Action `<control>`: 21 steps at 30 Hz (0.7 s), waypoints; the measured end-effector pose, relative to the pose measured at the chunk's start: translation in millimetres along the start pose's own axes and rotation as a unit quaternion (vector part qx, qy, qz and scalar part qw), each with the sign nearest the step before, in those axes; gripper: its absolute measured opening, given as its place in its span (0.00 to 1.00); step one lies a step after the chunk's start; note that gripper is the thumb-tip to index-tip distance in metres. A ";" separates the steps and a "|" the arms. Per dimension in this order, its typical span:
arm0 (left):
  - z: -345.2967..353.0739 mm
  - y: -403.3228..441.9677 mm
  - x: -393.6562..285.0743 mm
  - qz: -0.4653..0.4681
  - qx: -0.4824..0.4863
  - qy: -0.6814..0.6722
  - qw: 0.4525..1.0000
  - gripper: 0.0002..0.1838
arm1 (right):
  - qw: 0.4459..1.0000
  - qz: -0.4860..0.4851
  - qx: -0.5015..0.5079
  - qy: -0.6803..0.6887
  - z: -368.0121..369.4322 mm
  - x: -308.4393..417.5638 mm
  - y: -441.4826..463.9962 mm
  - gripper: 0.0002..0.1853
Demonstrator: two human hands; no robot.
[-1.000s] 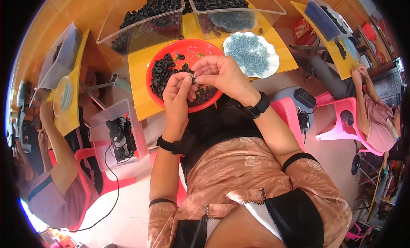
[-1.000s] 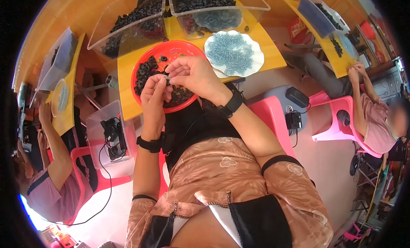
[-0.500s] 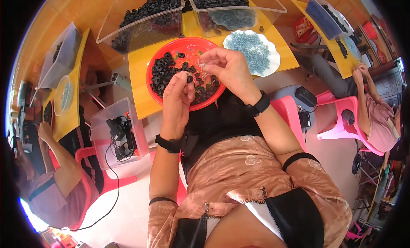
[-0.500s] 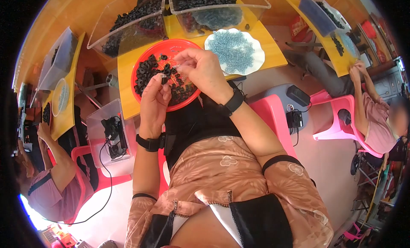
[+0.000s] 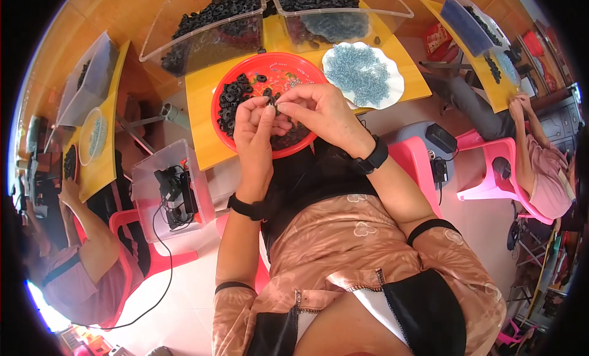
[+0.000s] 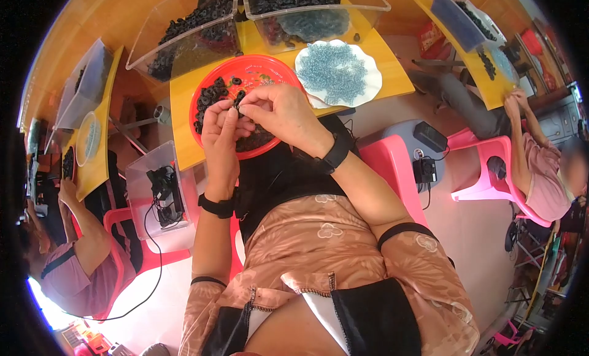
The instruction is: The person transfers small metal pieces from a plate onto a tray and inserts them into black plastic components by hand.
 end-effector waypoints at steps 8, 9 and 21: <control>-0.4 -0.8 1.6 -0.003 0.029 -0.003 1.000 0.12 | 0.993 0.029 0.001 0.114 2.5 -6.7 -0.7 0.08; -0.6 -0.9 1.2 -0.007 0.031 0.000 0.999 0.13 | 0.991 0.033 0.003 0.131 2.5 -8.0 -1.1 0.08; -1.3 0.0 -2.0 -0.038 0.037 -0.056 0.997 0.17 | 0.995 0.012 0.023 0.092 1.9 -2.5 -3.2 0.08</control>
Point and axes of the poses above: each hand's wrist, its own y-axis towards the middle knuckle, its own z-axis out of the palm, x = y × z, the point moved 3 cm from there along y, towards the middle knuckle, and after that the axes turned 3 degrees about -z, right-handed, at the moved point
